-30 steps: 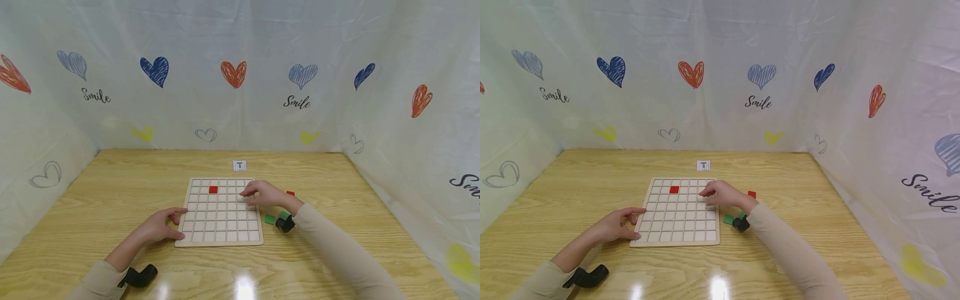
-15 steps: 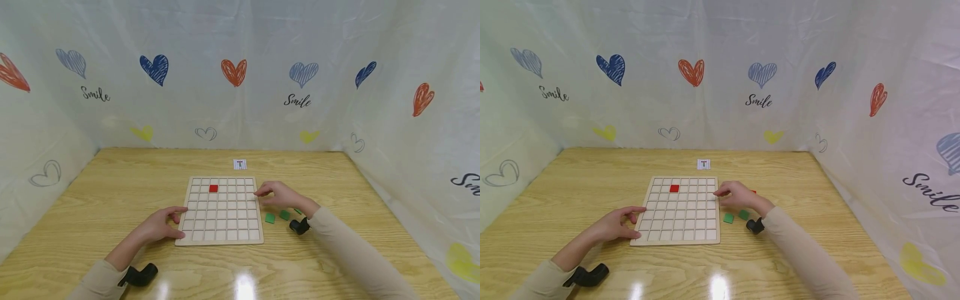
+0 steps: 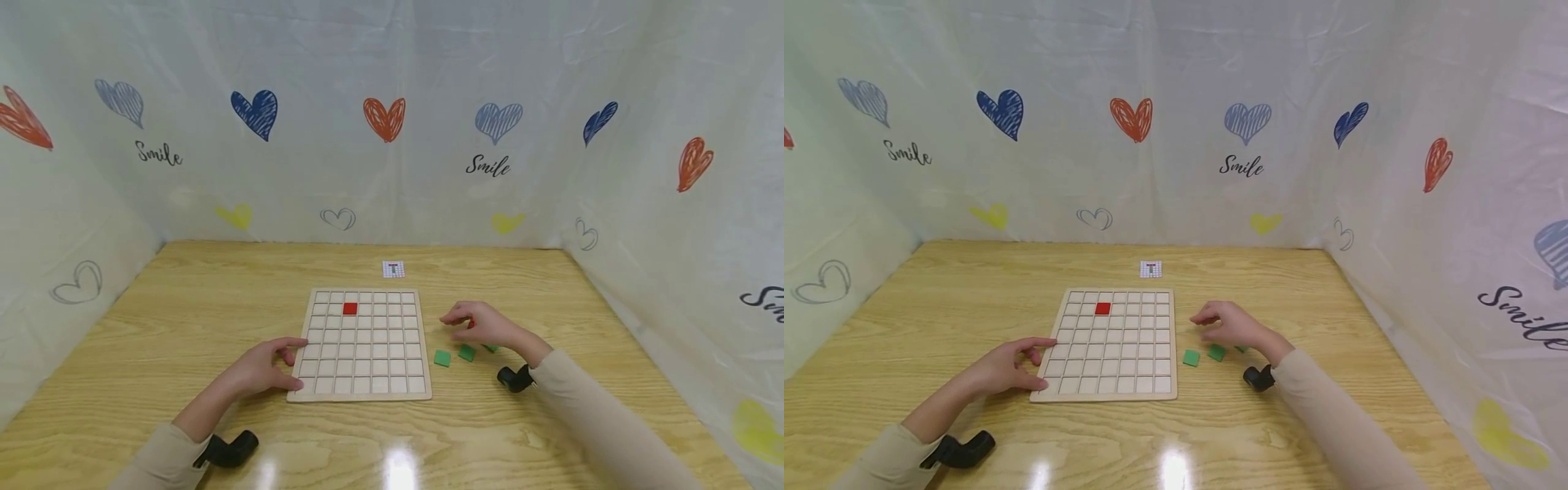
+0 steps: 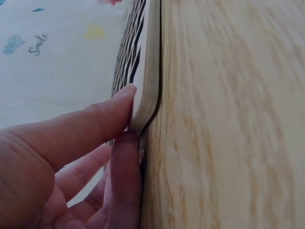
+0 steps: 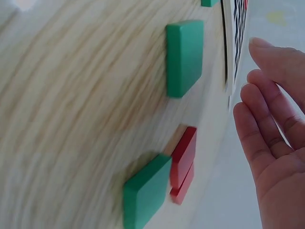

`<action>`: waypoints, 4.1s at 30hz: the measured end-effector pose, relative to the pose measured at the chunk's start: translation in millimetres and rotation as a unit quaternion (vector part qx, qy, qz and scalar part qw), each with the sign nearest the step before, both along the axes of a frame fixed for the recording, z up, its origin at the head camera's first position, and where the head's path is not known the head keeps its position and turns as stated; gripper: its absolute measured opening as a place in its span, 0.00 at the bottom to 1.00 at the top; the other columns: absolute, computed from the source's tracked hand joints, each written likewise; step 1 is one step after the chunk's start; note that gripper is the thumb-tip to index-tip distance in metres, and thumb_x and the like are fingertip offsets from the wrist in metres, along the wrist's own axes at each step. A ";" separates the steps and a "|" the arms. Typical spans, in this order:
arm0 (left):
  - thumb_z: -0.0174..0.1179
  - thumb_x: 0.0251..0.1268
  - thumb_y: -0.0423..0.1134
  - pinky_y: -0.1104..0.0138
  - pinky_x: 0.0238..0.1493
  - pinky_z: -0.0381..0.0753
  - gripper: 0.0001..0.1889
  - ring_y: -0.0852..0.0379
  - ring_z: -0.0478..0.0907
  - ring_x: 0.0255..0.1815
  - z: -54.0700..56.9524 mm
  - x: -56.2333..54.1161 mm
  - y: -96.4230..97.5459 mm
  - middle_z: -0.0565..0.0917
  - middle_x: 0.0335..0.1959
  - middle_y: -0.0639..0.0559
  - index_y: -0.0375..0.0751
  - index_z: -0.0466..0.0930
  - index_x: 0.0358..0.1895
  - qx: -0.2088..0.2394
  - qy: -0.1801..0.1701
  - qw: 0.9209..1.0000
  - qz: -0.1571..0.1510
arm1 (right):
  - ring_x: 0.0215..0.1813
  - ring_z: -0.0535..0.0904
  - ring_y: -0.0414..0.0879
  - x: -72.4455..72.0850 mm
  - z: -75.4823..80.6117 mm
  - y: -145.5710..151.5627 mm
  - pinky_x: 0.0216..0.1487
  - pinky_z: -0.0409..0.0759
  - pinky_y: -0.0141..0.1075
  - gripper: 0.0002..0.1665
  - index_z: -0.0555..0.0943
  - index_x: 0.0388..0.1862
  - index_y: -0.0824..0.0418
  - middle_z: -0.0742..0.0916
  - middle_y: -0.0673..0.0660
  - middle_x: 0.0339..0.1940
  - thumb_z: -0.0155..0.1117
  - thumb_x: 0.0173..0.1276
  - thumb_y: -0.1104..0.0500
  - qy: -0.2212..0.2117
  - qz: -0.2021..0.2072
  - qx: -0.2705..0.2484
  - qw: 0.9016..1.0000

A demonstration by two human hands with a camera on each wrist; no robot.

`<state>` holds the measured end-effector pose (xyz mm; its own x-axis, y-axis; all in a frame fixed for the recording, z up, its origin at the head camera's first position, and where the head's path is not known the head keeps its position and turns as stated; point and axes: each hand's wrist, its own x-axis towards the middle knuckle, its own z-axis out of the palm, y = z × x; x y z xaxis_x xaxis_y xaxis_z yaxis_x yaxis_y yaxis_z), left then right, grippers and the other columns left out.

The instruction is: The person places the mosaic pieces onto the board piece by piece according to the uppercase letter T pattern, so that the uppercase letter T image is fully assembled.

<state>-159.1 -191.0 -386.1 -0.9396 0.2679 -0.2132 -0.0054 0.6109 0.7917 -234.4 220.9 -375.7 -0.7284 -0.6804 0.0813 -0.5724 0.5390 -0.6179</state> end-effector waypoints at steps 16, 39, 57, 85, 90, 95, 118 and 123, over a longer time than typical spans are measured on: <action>0.74 0.42 0.34 0.66 0.26 0.64 0.38 0.54 0.63 0.27 -1.1 0.1 0.3 0.70 0.35 0.47 0.35 0.70 0.61 0.005 0.002 1.000 0.004 | 0.44 0.76 0.49 5.8 -6.5 29.6 0.44 0.74 0.46 0.20 0.79 0.52 0.68 0.82 0.57 0.44 0.67 0.60 0.64 -0.009 -0.033 0.002 0.999; 0.74 0.42 0.33 0.65 0.28 0.64 0.37 0.53 0.63 0.27 -3.7 0.6 -1.4 0.70 0.35 0.47 0.33 0.69 0.61 0.017 0.009 1.000 -0.001 | 0.38 0.77 0.47 1.0 -9.4 47.0 0.40 0.75 0.36 0.16 0.82 0.46 0.68 0.82 0.55 0.39 0.69 0.57 0.65 0.000 -0.068 0.016 0.998; 0.74 0.42 0.33 0.65 0.30 0.64 0.37 0.53 0.63 0.27 -0.7 0.2 0.7 0.70 0.35 0.47 0.33 0.70 0.61 0.007 0.016 1.000 -0.001 | 0.39 0.77 0.49 -7.6 -8.5 32.4 0.40 0.76 0.36 0.17 0.82 0.45 0.70 0.80 0.56 0.36 0.70 0.54 0.69 0.008 -0.048 0.040 0.998; 0.74 0.42 0.34 0.63 0.31 0.64 0.37 0.53 0.63 0.29 0.0 1.3 0.6 0.69 0.35 0.47 0.34 0.70 0.61 -0.001 0.011 1.000 -0.003 | 0.38 0.76 0.45 -16.0 -1.7 -6.0 0.39 0.75 0.38 0.13 0.85 0.41 0.64 0.82 0.51 0.38 0.70 0.55 0.66 0.019 -0.028 0.013 0.999; 0.74 0.42 0.33 0.63 0.32 0.64 0.37 0.53 0.63 0.28 0.2 1.2 0.6 0.70 0.34 0.47 0.33 0.71 0.60 -0.001 0.015 1.000 -0.003 | 0.40 0.76 0.44 -17.7 1.1 -15.8 0.43 0.75 0.39 0.13 0.85 0.41 0.64 0.82 0.50 0.38 0.70 0.55 0.66 0.018 -0.027 0.010 0.999; 0.74 0.42 0.34 0.62 0.33 0.64 0.36 0.53 0.64 0.29 0.4 1.5 0.6 0.70 0.34 0.48 0.33 0.71 0.60 -0.003 0.018 1.000 -0.004 | 0.41 0.76 0.46 -19.3 2.9 -24.3 0.45 0.75 0.42 0.12 0.85 0.40 0.64 0.82 0.51 0.38 0.70 0.55 0.67 0.014 -0.019 0.000 1.000; 0.74 0.42 0.33 0.65 0.29 0.64 0.37 0.54 0.62 0.26 -2.6 2.0 -1.6 0.70 0.35 0.47 0.34 0.70 0.61 0.016 0.010 1.000 -0.006 | 0.42 0.77 0.45 -30.7 1.6 -61.8 0.47 0.75 0.44 0.08 0.87 0.34 0.63 0.82 0.51 0.36 0.70 0.54 0.68 0.004 -0.009 -0.040 0.999; 0.74 0.42 0.34 0.65 0.28 0.64 0.37 0.54 0.62 0.25 -2.9 1.1 -1.2 0.69 0.35 0.47 0.34 0.70 0.61 0.012 0.009 1.000 -0.004 | 0.43 0.76 0.45 -33.7 -0.2 -68.5 0.47 0.75 0.42 0.07 0.87 0.33 0.62 0.82 0.50 0.35 0.70 0.53 0.68 0.002 -0.004 -0.043 0.999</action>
